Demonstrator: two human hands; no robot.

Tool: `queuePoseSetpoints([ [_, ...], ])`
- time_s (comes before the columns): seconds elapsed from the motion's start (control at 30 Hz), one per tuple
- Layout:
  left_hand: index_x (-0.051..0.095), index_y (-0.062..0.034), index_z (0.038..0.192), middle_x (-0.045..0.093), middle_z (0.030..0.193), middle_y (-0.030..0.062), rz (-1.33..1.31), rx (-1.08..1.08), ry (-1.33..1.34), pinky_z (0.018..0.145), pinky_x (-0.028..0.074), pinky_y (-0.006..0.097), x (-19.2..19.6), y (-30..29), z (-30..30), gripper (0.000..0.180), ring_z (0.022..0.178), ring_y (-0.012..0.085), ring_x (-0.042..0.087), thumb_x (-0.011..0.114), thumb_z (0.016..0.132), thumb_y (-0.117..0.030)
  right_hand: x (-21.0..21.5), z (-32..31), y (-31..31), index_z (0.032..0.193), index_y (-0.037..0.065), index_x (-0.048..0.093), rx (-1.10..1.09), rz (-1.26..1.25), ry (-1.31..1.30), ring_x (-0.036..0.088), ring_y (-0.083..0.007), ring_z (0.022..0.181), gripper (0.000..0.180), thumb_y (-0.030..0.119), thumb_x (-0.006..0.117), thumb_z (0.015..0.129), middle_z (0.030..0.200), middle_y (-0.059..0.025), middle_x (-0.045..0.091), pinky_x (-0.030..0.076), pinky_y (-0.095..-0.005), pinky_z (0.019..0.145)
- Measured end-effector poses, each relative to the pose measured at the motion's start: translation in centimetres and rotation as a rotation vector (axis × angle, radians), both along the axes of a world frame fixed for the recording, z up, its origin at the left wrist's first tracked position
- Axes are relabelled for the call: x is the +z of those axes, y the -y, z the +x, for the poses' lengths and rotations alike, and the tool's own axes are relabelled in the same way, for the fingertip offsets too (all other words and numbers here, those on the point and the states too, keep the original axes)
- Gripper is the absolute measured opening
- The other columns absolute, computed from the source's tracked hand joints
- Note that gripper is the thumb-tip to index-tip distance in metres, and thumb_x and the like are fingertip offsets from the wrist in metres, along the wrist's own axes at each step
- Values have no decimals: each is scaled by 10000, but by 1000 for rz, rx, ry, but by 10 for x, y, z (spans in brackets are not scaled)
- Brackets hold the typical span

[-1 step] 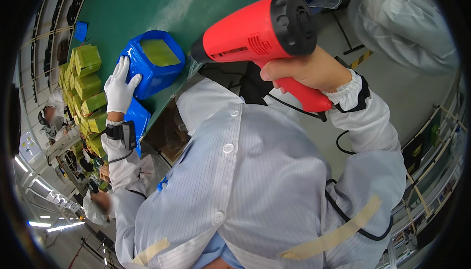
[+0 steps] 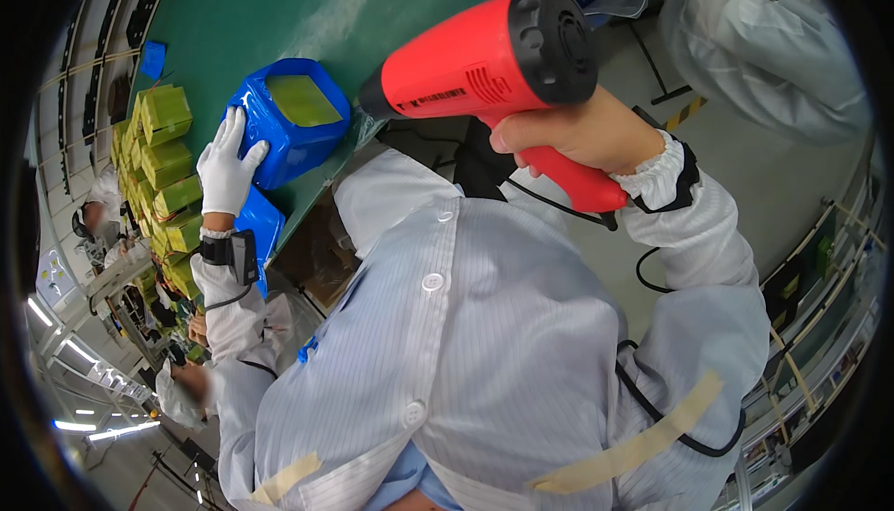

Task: Applying heat with a heat gun to shrink blue plastic casing around battery packs on a production line.

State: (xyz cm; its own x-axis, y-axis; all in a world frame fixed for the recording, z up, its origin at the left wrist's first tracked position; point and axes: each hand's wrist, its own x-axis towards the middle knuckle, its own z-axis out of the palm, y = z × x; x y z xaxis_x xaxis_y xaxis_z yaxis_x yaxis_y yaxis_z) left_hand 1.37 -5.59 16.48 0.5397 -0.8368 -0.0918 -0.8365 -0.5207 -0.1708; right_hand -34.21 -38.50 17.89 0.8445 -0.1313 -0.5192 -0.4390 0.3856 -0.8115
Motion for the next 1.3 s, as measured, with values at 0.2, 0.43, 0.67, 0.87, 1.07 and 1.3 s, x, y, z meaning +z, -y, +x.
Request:
queuePoseSetpoints([
  [0.2,489,-84,1506,474,1561,157,72,46,11,1138,360,481,5,6,-7,713,1431,297,465,686,920,-438,0,16,-2,1099,-10,641,21,-18,41,627,-141,686,333,132,759,821,883,-71,631,565,-313,588],
  [0.43,483,-88,1512,465,1570,151,80,75,-18,1146,342,493,7,7,-10,721,1449,285,443,682,921,-450,-6,33,3,1059,-6,662,25,-17,63,643,-154,654,292,127,760,819,849,-75,659,563,-319,567],
  [0.67,483,-88,1512,466,1570,149,83,61,-10,1141,345,492,6,7,-9,725,1453,285,438,681,920,-456,-23,51,10,1029,-11,672,1,19,92,654,-167,635,271,153,750,828,831,-75,674,566,-328,556],
  [0.87,522,-124,1487,503,1548,115,24,27,19,1119,360,525,-1,0,-4,737,1409,285,485,685,893,-528,-19,70,15,1108,-10,651,-2,26,143,638,-153,640,387,204,776,811,899,-70,654,557,-311,556],
  [1.07,522,-120,1488,503,1548,114,28,27,14,1118,360,524,-1,1,-4,741,1411,280,485,682,894,-533,-14,81,21,1035,-11,671,6,7,205,668,-173,653,284,181,751,841,839,-83,672,588,-332,586],
  [1.3,526,-117,1482,506,1546,114,17,22,22,1120,359,524,-2,1,-4,728,1411,278,485,679,900,-526,-2,76,18,1052,-13,669,-5,16,265,672,-173,664,318,193,768,832,842,-85,675,592,-331,587],
])
